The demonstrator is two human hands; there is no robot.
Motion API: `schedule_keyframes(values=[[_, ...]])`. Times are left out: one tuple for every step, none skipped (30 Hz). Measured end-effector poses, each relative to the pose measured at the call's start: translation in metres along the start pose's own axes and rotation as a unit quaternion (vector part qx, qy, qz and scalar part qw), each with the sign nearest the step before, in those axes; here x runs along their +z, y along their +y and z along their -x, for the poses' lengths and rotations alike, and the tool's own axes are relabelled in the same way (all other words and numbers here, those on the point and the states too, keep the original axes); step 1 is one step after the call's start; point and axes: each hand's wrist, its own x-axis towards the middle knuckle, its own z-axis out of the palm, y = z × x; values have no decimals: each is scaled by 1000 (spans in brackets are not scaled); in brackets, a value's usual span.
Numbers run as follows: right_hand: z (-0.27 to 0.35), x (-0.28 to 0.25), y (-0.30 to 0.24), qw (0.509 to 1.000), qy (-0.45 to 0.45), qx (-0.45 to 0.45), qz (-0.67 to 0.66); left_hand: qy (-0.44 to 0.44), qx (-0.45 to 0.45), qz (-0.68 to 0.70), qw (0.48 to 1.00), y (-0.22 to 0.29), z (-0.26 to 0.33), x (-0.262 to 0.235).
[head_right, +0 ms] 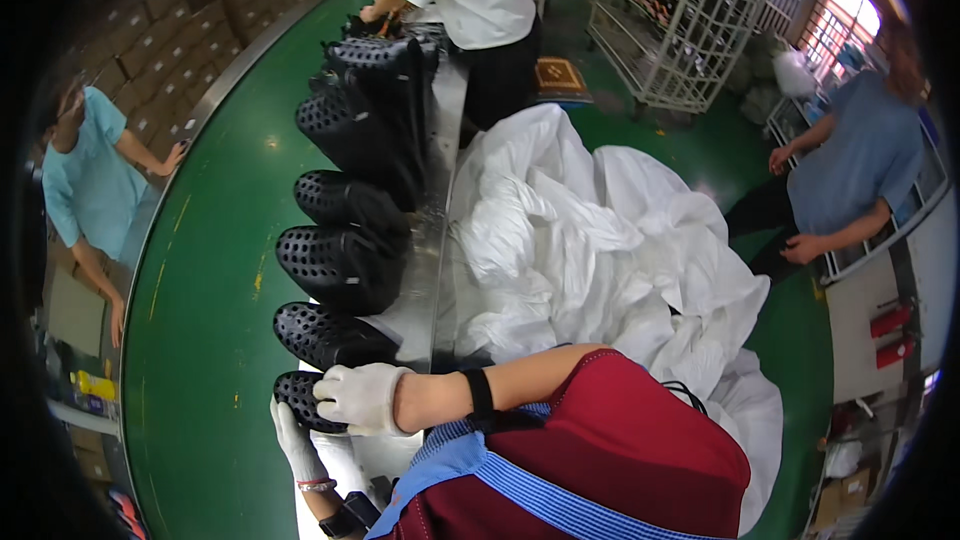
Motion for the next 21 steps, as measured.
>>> schedule_keyframes(values=[[-1,-1,0,1000,-2,-12,1,-1,0,1,1000,2,2,0],[-2,-1,0,1000,-2,-12,-3,7,7,3,1000,4,3,1],[-2,-1,0,1000,-1,-10,-7,17,-1,0,1000,8,5,4],[-2,-4,-1,1000,10,-18,-15,24,-10,-3,1000,12,7,7],[0,-4,0,1000,11,-24,-14,10,-15,-6,1000,18,10,8],[2,-5,1,999,28,-30,-27,10,-12,-8,1000,16,9,7],[3,-3,2,998,46,-35,-40,7,-9,-11,1000,11,7,3],[5,0,2,995,76,-37,-47,8,-5,-11,1000,8,5,-1],[6,-6,3,995,76,-39,-47,2,-1,-11,1000,6,4,-3],[10,-14,4,995,59,-35,-68,-5,2,-12,1000,4,1,-5],[13,-22,5,995,42,-31,-89,-5,3,-13,1000,2,-1,-5],[15,-33,9,994,64,-55,-76,13,-22,30,999,2,-2,-4],[21,-39,11,993,61,-59,-78,33,-46,76,996,2,0,-6],[28,-44,13,992,91,-35,-80,39,-45,77,995,0,2,-9],[34,-48,16,989,121,-14,-86,79,-56,75,992,-1,3,-14],[42,-50,23,989,129,4,-65,113,-68,72,989,-2,1,-16],[50,-48,31,989,136,21,-44,148,-79,71,983,-2,0,-18],[57,-44,38,986,148,65,-42,158,-78,21,984,7,5,-13],[61,-47,45,990,110,83,-29,165,-78,23,983,4,8,-19],[65,-40,50,987,107,116,-30,160,-18,-171,972,-3,14,-30],[70,-30,56,983,105,149,-29,148,41,-358,921,-7,18,-37]])
